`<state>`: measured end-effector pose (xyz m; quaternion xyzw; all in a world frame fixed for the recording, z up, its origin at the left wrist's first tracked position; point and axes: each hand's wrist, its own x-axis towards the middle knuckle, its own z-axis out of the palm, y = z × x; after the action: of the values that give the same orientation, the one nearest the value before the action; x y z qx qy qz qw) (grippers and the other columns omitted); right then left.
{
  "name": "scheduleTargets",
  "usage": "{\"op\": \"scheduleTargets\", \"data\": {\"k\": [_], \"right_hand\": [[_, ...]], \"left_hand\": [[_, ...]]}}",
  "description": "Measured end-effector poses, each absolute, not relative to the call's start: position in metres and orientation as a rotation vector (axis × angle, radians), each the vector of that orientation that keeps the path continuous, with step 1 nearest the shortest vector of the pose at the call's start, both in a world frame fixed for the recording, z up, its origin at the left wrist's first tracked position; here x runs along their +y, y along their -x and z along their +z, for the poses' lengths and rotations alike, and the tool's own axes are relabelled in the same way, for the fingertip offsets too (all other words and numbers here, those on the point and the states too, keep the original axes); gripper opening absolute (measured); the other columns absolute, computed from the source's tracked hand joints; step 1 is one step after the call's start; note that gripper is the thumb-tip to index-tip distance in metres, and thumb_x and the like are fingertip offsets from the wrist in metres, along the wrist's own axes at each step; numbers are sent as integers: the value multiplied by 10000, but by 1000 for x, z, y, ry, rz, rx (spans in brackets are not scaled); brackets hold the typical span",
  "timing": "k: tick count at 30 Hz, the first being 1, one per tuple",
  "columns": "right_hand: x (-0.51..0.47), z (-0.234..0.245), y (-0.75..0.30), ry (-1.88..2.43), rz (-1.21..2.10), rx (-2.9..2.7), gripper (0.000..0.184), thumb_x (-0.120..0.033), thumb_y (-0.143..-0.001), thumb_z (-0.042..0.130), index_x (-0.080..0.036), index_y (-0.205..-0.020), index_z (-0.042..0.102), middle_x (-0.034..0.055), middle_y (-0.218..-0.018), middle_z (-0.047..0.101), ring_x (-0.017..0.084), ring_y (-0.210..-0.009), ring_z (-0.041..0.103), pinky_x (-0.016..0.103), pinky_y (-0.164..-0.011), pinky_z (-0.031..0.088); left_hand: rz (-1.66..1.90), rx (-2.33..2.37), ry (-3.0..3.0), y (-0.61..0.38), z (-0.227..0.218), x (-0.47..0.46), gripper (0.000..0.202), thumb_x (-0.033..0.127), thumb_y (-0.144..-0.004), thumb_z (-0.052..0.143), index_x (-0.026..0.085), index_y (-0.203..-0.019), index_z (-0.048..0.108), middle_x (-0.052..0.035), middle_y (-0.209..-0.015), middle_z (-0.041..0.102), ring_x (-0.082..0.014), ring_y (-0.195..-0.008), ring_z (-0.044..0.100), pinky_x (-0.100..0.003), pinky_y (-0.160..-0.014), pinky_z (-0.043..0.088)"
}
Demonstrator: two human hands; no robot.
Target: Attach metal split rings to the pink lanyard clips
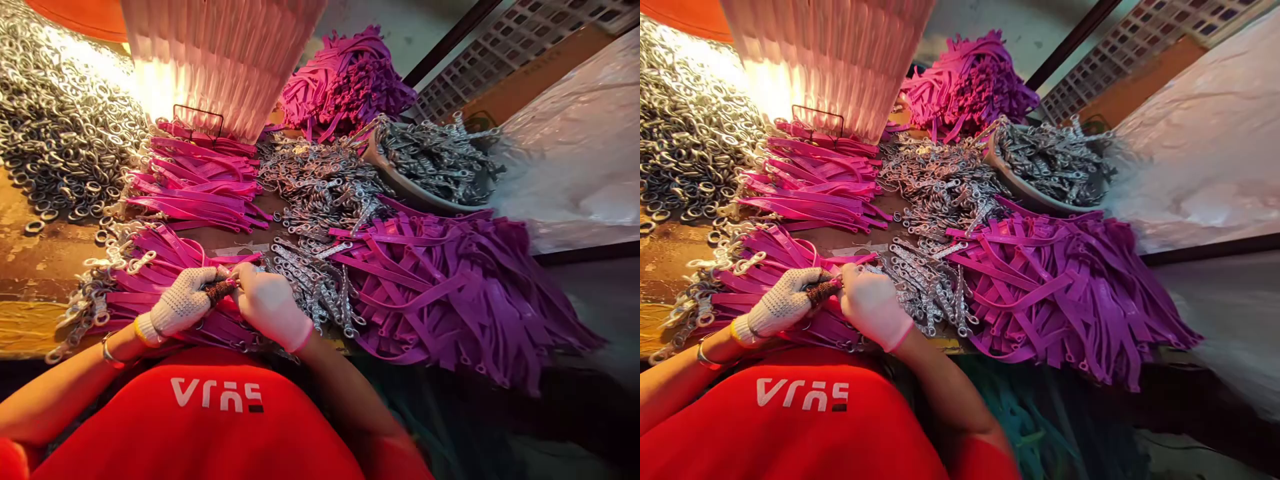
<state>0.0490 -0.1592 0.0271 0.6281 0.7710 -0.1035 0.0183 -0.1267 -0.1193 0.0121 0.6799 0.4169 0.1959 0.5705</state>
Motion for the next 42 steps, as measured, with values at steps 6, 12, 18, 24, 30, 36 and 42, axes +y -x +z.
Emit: {"op": "scheduleTargets", "data": {"k": [6,12,18,24,30,36,42], "right_hand": [[-163,19,-46,-1751,-128,2438,261,-326,-980,483,-116,-988,638,118,-728,718,255,-679,701,322,-540,277],[-199,25,-61,-2023,-212,2341,279,-391,-999,547,-140,-1006,668,85,-751,719,220,-678,676,303,-570,329],[-184,17,-123,-2343,-377,2502,293,-440,-1029,511,-223,-1103,693,79,-1007,733,221,-952,643,313,-840,459],[-97,-27,-160,-2215,82,2059,300,-183,-978,473,-154,-1210,662,173,-1139,693,308,-1106,574,373,-850,411],[-70,-46,-159,-2117,48,1997,314,-116,-957,436,-65,-1156,672,246,-1121,659,313,-1051,609,356,-807,422],[-92,-34,-156,-2379,-1,2217,332,-172,-1002,373,-111,-1145,666,185,-1083,689,276,-994,637,357,-848,467],[-151,11,-108,-2300,-257,2842,278,-259,-1028,443,-206,-1233,623,108,-1107,698,225,-989,665,327,-889,504]], "left_hand": [[406,903,-1693,127,2,-109,261,332,-906,567,135,-834,722,-31,-778,724,-161,-702,616,-220,-633,470],[433,779,-1671,131,11,-100,337,242,-845,572,152,-1100,772,-72,-979,774,-212,-869,691,-278,-763,550],[608,1173,-1596,169,28,-103,354,334,-882,579,178,-1144,758,-72,-887,771,-160,-585,607,-247,-510,491],[333,1152,-2048,193,16,-137,323,303,-944,524,163,-1129,749,-90,-1064,777,-248,-960,726,-352,-887,572],[-20,1104,-2274,194,1,-169,460,142,-858,548,202,-1299,665,-95,-1179,740,-253,-1062,718,-332,-922,570],[57,1108,-2200,188,-7,-163,398,101,-843,506,174,-1176,711,-109,-1114,738,-256,-1002,711,-356,-891,564],[379,981,-1411,174,24,-146,337,445,-918,609,146,-776,672,-2,-597,590,-101,-509,481,-188,-468,384]]}}
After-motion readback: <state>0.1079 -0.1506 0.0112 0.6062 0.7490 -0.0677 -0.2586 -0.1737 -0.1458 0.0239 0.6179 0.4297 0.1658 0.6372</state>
